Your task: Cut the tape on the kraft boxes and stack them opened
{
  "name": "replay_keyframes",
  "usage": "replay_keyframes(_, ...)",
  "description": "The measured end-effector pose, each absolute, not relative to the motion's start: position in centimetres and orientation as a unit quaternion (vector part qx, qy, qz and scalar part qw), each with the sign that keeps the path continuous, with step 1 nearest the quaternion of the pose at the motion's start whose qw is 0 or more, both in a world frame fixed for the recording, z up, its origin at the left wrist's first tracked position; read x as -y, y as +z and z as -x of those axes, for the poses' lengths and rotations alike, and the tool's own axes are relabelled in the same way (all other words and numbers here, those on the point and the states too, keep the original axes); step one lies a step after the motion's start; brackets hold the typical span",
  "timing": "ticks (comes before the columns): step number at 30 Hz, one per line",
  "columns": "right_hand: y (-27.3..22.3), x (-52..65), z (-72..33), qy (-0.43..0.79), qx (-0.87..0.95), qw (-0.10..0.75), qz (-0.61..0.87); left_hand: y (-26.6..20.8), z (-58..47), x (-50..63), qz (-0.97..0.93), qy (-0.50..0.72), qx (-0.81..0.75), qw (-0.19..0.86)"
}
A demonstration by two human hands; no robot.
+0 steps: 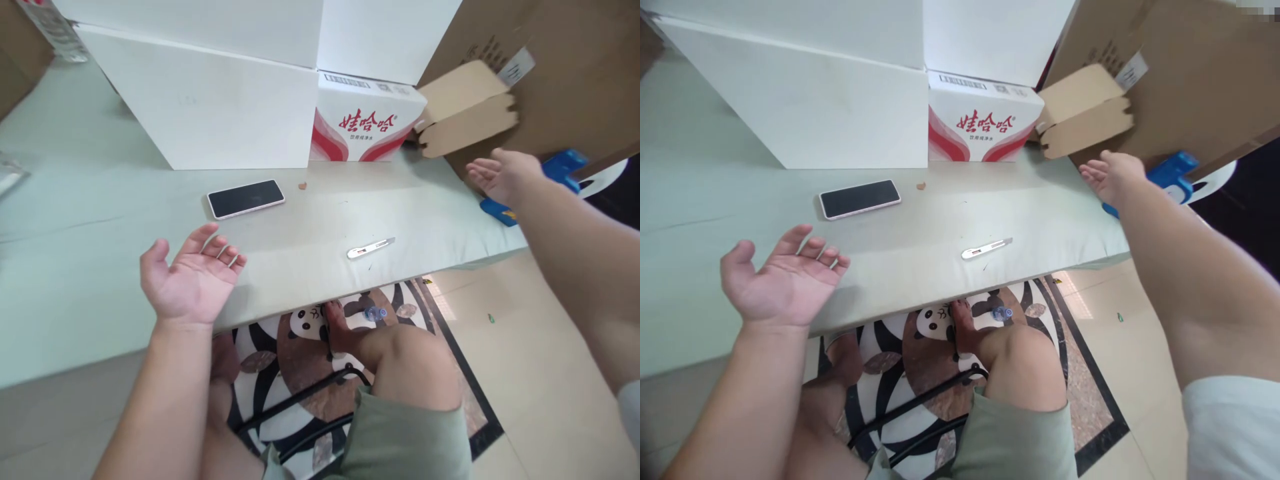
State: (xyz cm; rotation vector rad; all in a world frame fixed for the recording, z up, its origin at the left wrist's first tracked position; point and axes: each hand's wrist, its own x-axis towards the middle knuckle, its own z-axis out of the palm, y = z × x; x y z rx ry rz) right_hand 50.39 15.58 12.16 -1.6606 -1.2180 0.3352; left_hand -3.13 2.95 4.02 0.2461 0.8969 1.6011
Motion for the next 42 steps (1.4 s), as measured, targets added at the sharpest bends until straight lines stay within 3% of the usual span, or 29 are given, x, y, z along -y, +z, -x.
replay_keyframes(5, 3.5, -9.5, -46.4, 0.259, 0.387, 0.489, 0.738, 4.0, 3.5, -3.4, -0.104, 0.699, -0.382, 0.595)
replay_keyframes(10, -3.6, 5.7, -46.6, 0.208, 0.318, 0.481, 0.79, 4.3, 3.1, -3.2, -0.113, 0.694, -0.392, 0.594)
replay_keyframes(17, -9.6, 21.2, -50.1, 0.175, 0.213, 0.307, 0.911, 4.8, -0.2, -3.4, -0.136, 0.691, -0.453, 0.548)
replay_keyframes(24, -17.7, 16.6, -48.9, 0.28, 0.307, 0.113, 0.903, 3.4, -0.7, -2.9, -0.196, 0.65, -0.483, 0.554)
replay_keyframes(29, -23.2, 9.3, -46.1, 0.332, 0.375, 0.033, 0.865, 3.2, -0.9, -2.7, -0.223, 0.618, -0.48, 0.582)
replay_keyframes(37, -25.3, 6.8, -44.7, 0.339, 0.463, 0.013, 0.819, 2.9, -2.4, -2.8, -0.174, 0.633, -0.508, 0.558)
replay_keyframes(42, -21.0, 7.3, -44.3, 0.275, 0.482, 0.009, 0.832, 2.9, -2.6, -3.2, -0.207, 0.63, -0.472, 0.581)
